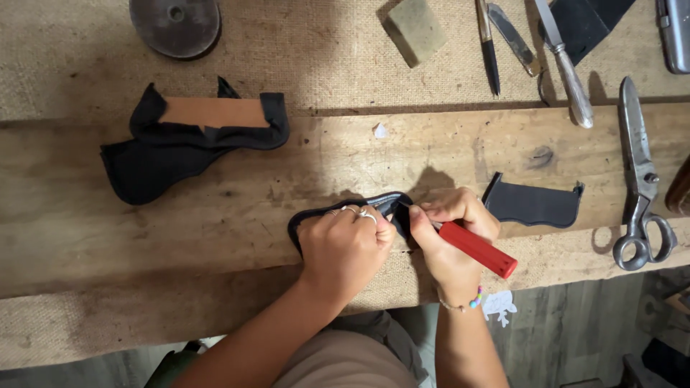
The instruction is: Tracing and cutting leather pieces using a utility knife on a wooden workbench
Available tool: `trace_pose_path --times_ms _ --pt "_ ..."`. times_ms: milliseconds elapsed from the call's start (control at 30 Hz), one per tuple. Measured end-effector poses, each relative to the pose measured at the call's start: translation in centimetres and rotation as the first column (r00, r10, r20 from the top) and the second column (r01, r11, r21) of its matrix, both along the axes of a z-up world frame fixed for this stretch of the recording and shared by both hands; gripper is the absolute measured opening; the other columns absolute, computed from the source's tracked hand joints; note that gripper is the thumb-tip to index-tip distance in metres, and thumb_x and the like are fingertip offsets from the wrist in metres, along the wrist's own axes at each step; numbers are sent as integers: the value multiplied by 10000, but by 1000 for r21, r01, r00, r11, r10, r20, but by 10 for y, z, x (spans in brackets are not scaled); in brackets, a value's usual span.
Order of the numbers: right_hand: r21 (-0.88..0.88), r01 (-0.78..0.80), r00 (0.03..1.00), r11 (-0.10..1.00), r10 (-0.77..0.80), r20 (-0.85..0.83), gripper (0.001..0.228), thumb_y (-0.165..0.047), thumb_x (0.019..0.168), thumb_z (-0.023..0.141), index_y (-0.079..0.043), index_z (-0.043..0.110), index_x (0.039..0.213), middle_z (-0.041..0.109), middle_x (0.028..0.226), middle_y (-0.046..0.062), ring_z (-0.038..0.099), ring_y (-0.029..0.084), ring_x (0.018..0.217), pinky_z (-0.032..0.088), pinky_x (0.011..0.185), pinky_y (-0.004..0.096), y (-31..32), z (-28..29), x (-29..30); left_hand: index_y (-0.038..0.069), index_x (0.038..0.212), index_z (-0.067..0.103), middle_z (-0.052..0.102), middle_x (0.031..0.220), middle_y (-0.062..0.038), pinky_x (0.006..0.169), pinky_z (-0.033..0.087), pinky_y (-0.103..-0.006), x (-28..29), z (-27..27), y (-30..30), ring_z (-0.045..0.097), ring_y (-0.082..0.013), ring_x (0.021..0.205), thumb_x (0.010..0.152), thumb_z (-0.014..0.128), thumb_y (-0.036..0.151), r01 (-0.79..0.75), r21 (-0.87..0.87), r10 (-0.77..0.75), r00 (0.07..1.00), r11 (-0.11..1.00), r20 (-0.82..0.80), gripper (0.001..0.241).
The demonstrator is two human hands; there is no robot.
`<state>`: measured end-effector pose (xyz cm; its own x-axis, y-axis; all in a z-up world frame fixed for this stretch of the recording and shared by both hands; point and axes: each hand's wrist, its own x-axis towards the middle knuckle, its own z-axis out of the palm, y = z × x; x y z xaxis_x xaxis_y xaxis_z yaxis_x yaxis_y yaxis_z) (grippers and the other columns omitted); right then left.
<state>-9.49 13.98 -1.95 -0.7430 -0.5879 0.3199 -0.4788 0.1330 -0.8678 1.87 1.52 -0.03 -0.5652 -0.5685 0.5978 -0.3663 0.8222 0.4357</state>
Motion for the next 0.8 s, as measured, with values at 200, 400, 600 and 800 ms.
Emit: trace_pose_path --times_ms 200,400,600,800 --pt "22 91 995 996 -92 49 260 117 736 844 41 598 695 645 667 157 675 245 643 546 634 385 -6 9 9 138 485 472 402 485 -26 380 389 -301 3 -4 2 473 -223 387 759 574 7 -3 19 2 999 1000 42 320" --pt "27 125 991 992 -126 44 263 120 738 833 28 591 689 642 667 149 684 235 645 541 633 368 -2 6 10 117 515 518 439 499 -28 400 430 -314 6 -9 3 524 -238 414 740 594 27 38 43 -40 998 998 44 254" --pt "-7 117 990 993 -116 76 265 132 715 831 39 584 682 633 659 153 658 221 627 530 621 367 -1 5 8 108 510 520 434 488 -30 404 439 -302 5 -5 5 522 -245 407 728 603 15 21 72 -22 1000 997 18 252" --pt "-75 110 987 991 -100 126 265 140 740 777 32 543 685 604 660 159 608 221 641 512 628 397 9 1 7 105 499 526 435 462 -36 386 437 -307 8 -6 6 521 -244 385 724 613 17 37 54 -35 999 998 -29 257"
